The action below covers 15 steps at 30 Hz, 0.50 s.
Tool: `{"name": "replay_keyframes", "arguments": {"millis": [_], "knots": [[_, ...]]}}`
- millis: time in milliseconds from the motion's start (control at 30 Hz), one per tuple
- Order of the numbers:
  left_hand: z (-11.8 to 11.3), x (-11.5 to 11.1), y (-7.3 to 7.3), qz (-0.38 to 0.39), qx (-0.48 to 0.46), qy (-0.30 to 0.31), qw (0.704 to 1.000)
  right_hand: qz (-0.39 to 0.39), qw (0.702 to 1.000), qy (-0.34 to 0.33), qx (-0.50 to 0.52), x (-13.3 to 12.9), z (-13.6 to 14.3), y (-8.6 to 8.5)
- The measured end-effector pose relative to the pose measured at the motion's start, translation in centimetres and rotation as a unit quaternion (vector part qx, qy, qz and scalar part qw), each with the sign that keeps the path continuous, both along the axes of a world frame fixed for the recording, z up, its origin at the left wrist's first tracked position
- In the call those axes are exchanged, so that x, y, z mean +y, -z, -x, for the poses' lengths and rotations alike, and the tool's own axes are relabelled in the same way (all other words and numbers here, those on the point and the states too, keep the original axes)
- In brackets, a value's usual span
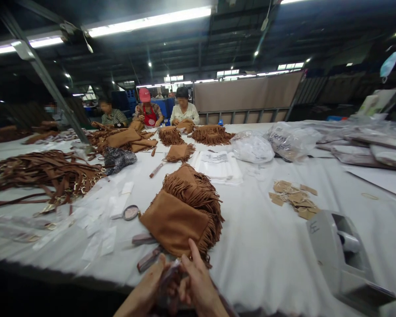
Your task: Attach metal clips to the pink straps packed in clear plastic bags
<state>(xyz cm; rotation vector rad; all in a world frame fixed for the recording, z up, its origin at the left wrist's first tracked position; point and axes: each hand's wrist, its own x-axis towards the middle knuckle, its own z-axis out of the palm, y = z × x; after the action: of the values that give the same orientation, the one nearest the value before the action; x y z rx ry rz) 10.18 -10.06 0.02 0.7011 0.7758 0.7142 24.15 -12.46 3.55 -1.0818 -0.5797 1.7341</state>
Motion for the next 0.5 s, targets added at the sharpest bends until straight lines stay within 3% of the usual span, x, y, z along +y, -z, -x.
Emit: {"name": "replay_keyframes", "arguments": {"millis": [67, 133, 267, 400, 500], "knots": [[0.7, 0.6, -0.6, 0.018, -0.030, -0.043, 0.998, -0.016, 0.990, -0.047, -0.135, 0.2, -0.5, -0.2], [1.2, 1.1, -1.0, 0.083, -0.065, -0.074, 0.992, -0.048, 0.969, -0.044, -0.239, 0.4, -1.3, -0.6], [0.8, 1.7, -1.1, 0.163, -0.078, -0.099, 0.979, -0.099, 0.897, 0.103, -0.418, 1.1, -5.1, -0.5], [-2.2, 2.3, -1.1, 0.135, -0.045, -0.175, 0.974, -0.072, 0.784, 0.225, -0.574, 0.9, -10.9, 2.5], [-4.7, 3.0, -1.1, 0.089, -0.041, -0.267, 0.959, -0.045, 0.751, 0.242, -0.612, 0.2, -14.0, 5.6]]}}
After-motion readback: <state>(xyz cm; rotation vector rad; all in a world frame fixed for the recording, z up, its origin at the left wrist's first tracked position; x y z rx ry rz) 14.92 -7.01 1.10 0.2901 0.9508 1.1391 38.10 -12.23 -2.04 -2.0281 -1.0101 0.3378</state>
